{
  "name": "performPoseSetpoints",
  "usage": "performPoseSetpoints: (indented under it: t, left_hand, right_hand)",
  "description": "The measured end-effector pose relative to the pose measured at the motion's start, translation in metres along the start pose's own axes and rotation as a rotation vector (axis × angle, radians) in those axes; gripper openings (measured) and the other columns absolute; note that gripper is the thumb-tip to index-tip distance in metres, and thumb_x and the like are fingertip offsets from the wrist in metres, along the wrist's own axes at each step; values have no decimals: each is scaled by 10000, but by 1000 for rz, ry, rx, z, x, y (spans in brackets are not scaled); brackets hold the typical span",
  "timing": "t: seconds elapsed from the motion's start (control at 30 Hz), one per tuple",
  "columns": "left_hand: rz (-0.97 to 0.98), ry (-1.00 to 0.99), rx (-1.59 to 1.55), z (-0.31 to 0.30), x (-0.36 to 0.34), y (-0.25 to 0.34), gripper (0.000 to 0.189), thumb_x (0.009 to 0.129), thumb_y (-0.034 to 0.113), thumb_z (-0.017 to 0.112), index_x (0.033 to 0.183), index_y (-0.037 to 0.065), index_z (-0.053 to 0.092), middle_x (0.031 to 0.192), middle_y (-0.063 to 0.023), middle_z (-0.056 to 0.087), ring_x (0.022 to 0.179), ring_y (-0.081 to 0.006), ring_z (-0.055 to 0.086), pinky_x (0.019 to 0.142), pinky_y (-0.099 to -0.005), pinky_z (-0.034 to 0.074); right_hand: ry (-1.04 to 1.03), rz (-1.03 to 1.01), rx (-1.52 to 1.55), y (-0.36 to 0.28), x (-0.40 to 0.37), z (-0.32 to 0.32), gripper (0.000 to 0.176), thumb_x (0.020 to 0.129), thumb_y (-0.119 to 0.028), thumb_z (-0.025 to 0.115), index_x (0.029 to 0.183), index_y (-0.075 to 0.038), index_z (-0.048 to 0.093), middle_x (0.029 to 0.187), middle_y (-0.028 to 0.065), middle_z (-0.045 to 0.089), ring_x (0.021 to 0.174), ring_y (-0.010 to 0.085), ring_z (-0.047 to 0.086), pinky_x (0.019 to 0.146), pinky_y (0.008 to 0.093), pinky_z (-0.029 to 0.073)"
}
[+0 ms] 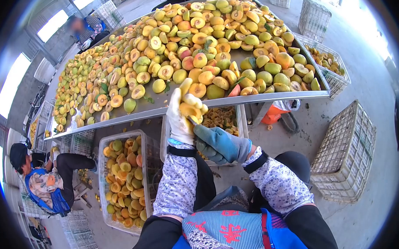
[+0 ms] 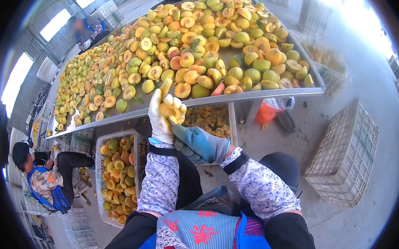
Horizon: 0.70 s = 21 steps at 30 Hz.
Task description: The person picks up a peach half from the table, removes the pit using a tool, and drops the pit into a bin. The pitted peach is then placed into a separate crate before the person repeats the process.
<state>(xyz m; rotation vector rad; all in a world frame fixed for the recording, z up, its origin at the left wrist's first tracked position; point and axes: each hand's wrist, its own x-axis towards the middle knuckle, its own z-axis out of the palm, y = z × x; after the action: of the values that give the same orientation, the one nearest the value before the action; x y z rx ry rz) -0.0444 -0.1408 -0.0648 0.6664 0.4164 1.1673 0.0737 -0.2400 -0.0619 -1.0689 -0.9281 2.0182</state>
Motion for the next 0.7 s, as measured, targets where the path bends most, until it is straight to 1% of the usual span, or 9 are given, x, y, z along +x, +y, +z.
performPoseSetpoints:
  t: [0.03,0.13,0.17,0.27,0.33,0.4,0.53,0.67,0.7]
  left_hand:
    - [9,98,-197,-10,4,5,395,1035,345,550,1321,82,620,754,68,569,712,-124,578,687,-333,532]
    - [271,209,-38,-31,-6,42,370,1023,370,572,1281,116,646,910,54,666,805,-123,637,749,-324,559]
    - [311,310,48,-46,-14,57,381,1026,374,568,1292,111,644,943,22,680,838,-140,655,760,-334,572]
    - [290,649,757,-94,-44,119,295,972,207,612,1162,5,712,949,-135,754,841,-217,713,757,-334,580]
    - [574,853,1753,-161,-62,140,280,864,120,677,1083,-49,719,1001,-181,753,893,-250,719,881,-324,542]
    - [696,830,1660,-138,-56,142,307,869,174,702,1088,-41,719,1039,-178,749,945,-257,715,892,-342,540]
    - [455,399,1521,-32,4,73,475,879,341,709,1200,-8,686,1122,-200,728,1045,-276,697,927,-364,527]
    - [158,70,1972,-1,63,19,736,796,515,712,1348,41,599,1234,-217,677,1144,-349,646,1003,-420,489]
    - [83,54,2023,4,72,13,686,779,448,727,1316,38,611,1220,-217,680,1149,-356,643,990,-428,495]
  right_hand:
    - [115,5,-160,11,10,-6,496,1035,-514,507,771,-111,622,584,37,569,423,193,516,402,321,395]
    - [602,-495,-1080,63,28,-38,426,1009,-422,582,861,-33,672,715,197,680,633,389,662,578,457,513]
    - [606,-348,-1066,56,20,-37,385,985,-371,617,917,2,682,855,277,682,846,475,660,729,535,520]
    - [714,-393,-1021,38,10,-31,371,984,-365,629,933,-3,690,854,264,695,825,453,676,708,503,530]
    - [716,-446,-965,30,13,-28,348,987,-350,619,960,-12,697,865,259,700,834,453,679,726,507,538]
    - [712,-493,-911,28,19,-24,340,989,-349,612,982,-20,698,868,257,702,837,452,680,731,511,540]
    - [698,-492,-840,31,21,-22,355,984,-354,633,982,-1,673,866,266,695,858,453,676,723,492,537]
    - [745,-422,-906,23,10,-27,358,988,-353,630,985,3,660,871,265,692,858,454,671,719,479,535]
    - [753,-433,-905,22,6,-28,355,990,-359,620,980,-6,657,874,266,693,858,460,670,716,493,531]
